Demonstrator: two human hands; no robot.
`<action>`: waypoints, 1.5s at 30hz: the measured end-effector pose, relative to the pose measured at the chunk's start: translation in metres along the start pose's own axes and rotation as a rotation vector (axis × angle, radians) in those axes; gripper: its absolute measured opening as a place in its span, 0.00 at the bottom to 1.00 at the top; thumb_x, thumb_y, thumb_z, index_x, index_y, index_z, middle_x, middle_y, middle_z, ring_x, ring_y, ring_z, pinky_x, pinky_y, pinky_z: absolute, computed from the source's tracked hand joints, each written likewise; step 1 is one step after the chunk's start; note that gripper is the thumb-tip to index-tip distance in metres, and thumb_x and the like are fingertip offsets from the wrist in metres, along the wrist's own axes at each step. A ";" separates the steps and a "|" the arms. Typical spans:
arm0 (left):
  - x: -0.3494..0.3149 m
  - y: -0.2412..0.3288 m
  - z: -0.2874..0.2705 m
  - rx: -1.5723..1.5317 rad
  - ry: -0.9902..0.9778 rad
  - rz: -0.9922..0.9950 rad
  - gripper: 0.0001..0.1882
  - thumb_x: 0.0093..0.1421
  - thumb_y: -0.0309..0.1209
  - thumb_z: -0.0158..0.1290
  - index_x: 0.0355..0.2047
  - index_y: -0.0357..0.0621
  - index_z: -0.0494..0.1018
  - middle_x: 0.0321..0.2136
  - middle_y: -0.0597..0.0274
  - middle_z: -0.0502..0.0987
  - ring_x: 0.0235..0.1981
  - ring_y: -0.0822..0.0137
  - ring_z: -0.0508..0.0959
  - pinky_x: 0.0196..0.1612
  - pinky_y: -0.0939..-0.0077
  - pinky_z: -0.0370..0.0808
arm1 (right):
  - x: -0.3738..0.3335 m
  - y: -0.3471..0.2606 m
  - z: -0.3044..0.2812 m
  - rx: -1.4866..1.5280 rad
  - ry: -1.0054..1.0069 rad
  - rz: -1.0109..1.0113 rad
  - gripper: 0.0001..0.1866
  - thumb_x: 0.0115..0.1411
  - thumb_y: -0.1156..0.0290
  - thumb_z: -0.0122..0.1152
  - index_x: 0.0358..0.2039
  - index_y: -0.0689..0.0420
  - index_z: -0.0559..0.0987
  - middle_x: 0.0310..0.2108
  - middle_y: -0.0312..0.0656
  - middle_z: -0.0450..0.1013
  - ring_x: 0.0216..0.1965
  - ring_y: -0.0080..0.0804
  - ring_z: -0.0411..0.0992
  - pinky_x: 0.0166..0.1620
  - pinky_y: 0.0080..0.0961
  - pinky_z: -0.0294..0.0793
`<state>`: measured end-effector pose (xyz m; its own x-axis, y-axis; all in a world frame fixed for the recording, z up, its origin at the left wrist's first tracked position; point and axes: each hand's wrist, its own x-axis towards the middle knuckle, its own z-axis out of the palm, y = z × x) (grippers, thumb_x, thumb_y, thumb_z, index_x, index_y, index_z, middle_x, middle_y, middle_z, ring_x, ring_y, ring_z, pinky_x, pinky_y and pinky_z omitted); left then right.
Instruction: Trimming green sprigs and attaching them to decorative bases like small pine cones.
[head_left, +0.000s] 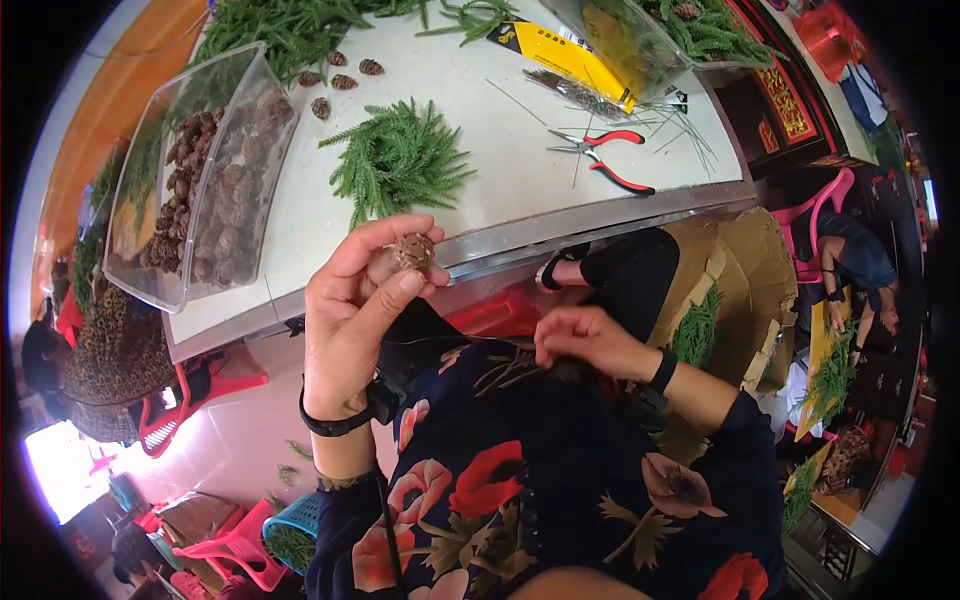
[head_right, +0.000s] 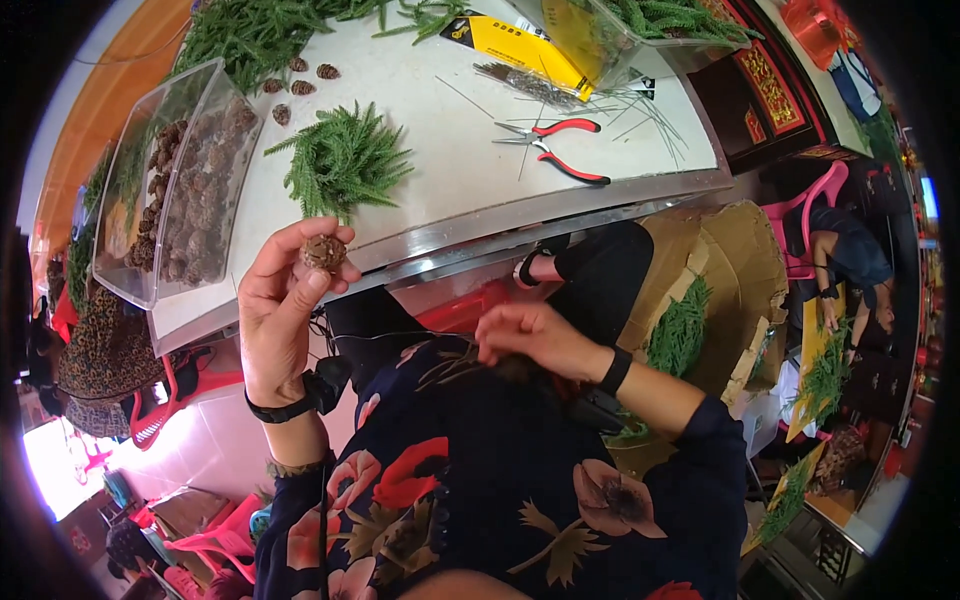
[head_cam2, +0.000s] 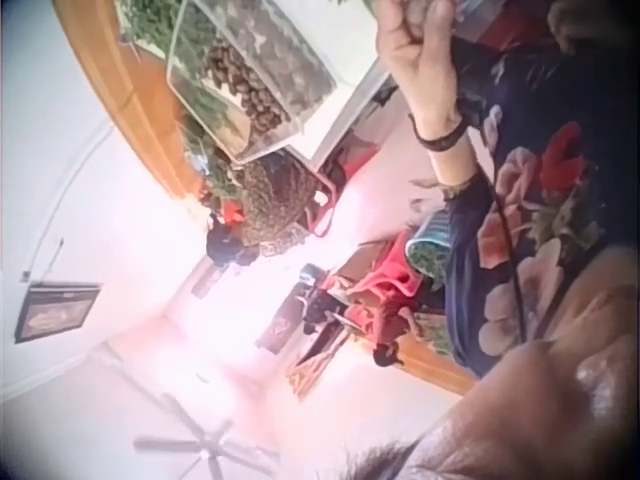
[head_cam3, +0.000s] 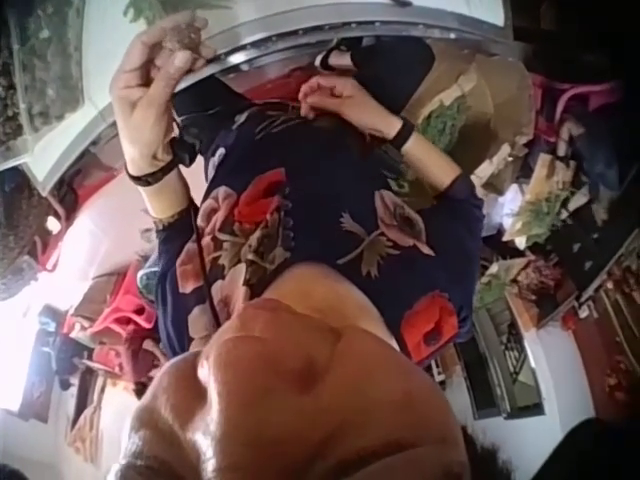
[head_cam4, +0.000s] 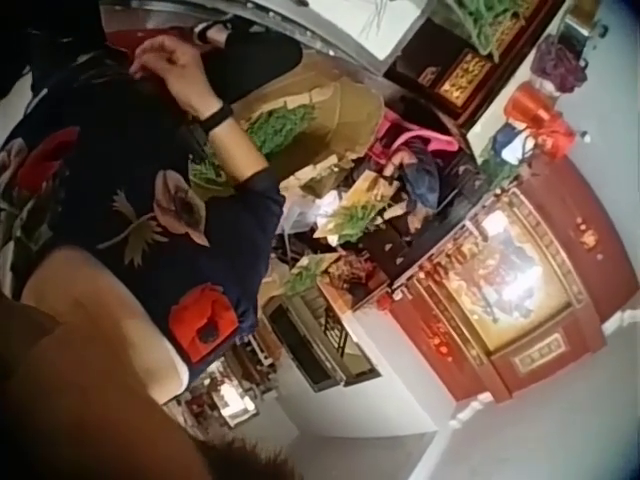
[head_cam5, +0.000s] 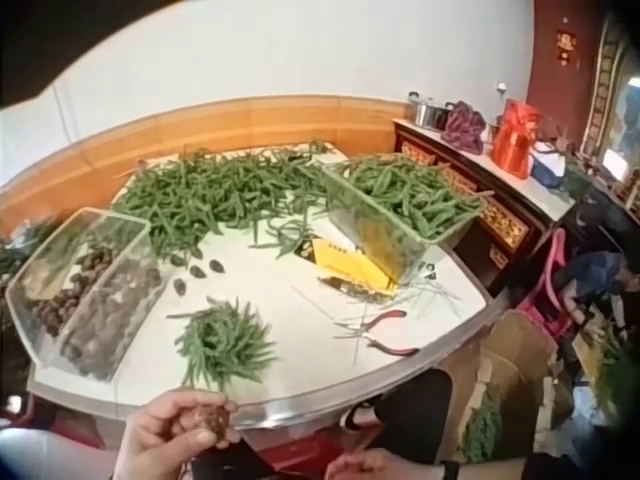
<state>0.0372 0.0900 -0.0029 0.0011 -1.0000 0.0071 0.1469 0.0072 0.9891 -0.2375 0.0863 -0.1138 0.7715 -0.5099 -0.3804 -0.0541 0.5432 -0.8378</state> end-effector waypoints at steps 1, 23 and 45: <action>-0.001 -0.003 0.001 0.000 0.003 -0.003 0.17 0.64 0.29 0.49 0.52 0.34 0.69 0.44 0.55 0.76 0.36 0.73 0.76 0.39 0.80 0.73 | 0.003 -0.010 -0.004 -0.037 0.051 -0.014 0.10 0.65 0.71 0.54 0.44 0.60 0.75 0.30 0.35 0.75 0.32 0.18 0.71 0.33 0.15 0.68; -0.002 -0.025 -0.005 -0.539 -0.065 -0.077 0.16 0.67 0.31 0.45 0.52 0.37 0.62 0.41 0.49 0.73 0.31 0.69 0.71 0.35 0.81 0.68 | 0.064 -0.108 0.060 -1.015 0.505 -1.081 0.08 0.56 0.82 0.60 0.37 0.60 0.75 0.22 0.42 0.71 0.20 0.36 0.70 0.23 0.27 0.67; -0.008 -0.021 -0.014 -0.204 0.086 -0.052 0.19 0.58 0.22 0.56 0.50 0.37 0.66 0.39 0.63 0.72 0.29 0.76 0.74 0.34 0.84 0.71 | 0.074 -0.098 0.068 -1.090 0.526 -1.133 0.10 0.54 0.82 0.61 0.37 0.60 0.75 0.26 0.44 0.75 0.23 0.38 0.75 0.25 0.28 0.73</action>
<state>0.0477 0.0976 -0.0261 0.0719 -0.9954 -0.0640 0.3459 -0.0353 0.9376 -0.1320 0.0409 -0.0328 0.4534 -0.5736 0.6822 -0.2154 -0.8132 -0.5406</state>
